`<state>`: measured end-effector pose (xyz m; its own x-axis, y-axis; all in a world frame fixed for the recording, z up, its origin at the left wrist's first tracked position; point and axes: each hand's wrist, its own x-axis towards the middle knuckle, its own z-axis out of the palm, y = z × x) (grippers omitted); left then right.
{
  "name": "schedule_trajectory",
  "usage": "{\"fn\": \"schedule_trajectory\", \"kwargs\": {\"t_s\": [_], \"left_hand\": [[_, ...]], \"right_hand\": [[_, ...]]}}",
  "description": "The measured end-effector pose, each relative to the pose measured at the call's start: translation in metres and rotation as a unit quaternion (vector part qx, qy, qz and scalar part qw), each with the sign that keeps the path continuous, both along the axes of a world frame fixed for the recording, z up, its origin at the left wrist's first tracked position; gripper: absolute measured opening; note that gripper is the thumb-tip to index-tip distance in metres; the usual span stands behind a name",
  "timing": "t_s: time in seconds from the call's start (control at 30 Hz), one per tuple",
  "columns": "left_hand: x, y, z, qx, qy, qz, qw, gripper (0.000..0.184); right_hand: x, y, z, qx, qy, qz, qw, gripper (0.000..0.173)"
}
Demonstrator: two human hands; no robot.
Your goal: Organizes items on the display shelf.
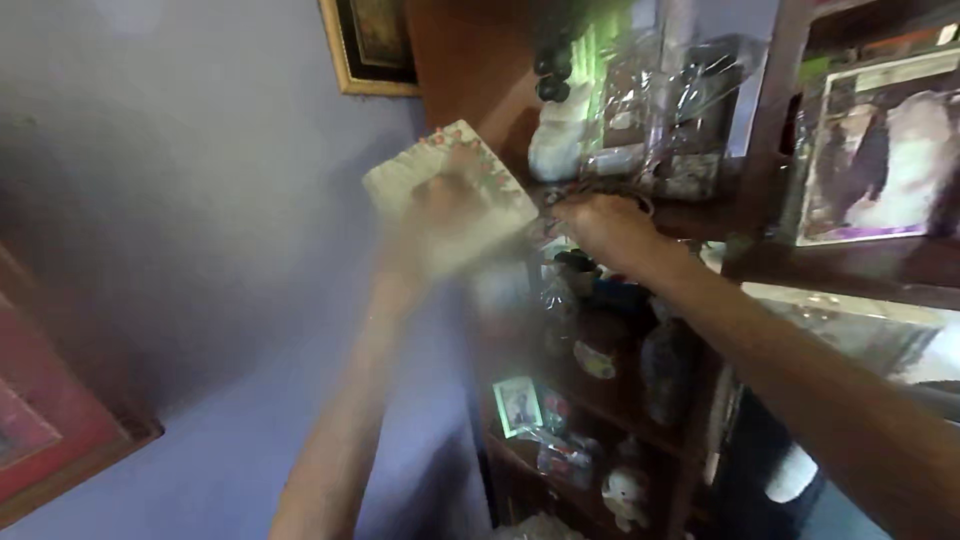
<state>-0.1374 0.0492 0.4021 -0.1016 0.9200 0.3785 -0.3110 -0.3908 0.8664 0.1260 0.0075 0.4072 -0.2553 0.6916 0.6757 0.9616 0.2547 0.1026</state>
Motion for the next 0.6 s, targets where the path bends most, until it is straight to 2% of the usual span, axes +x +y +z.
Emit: {"fn": "schedule_trajectory", "kwargs": {"t_s": [0.07, 0.23, 0.43, 0.6], "left_hand": [[0.022, 0.015, 0.023, 0.017, -0.004, -0.016, 1.0, 0.042], [0.06, 0.054, 0.052, 0.076, 0.025, -0.055, 0.995, 0.044], [0.084, 0.104, 0.057, 0.104, 0.082, -0.061, 0.989, 0.048], [0.095, 0.139, 0.055, 0.09, 0.114, -0.055, 0.988, 0.051]], "right_hand": [[-0.001, 0.0, -0.003, 0.016, -0.005, -0.004, 1.0, 0.015], [0.001, 0.006, -0.009, 0.052, -0.016, -0.005, 0.998, 0.009], [-0.001, 0.003, -0.013, 0.069, -0.018, -0.011, 0.997, 0.01], [-0.003, 0.005, -0.014, 0.08, -0.033, -0.023, 0.996, 0.011]]}}
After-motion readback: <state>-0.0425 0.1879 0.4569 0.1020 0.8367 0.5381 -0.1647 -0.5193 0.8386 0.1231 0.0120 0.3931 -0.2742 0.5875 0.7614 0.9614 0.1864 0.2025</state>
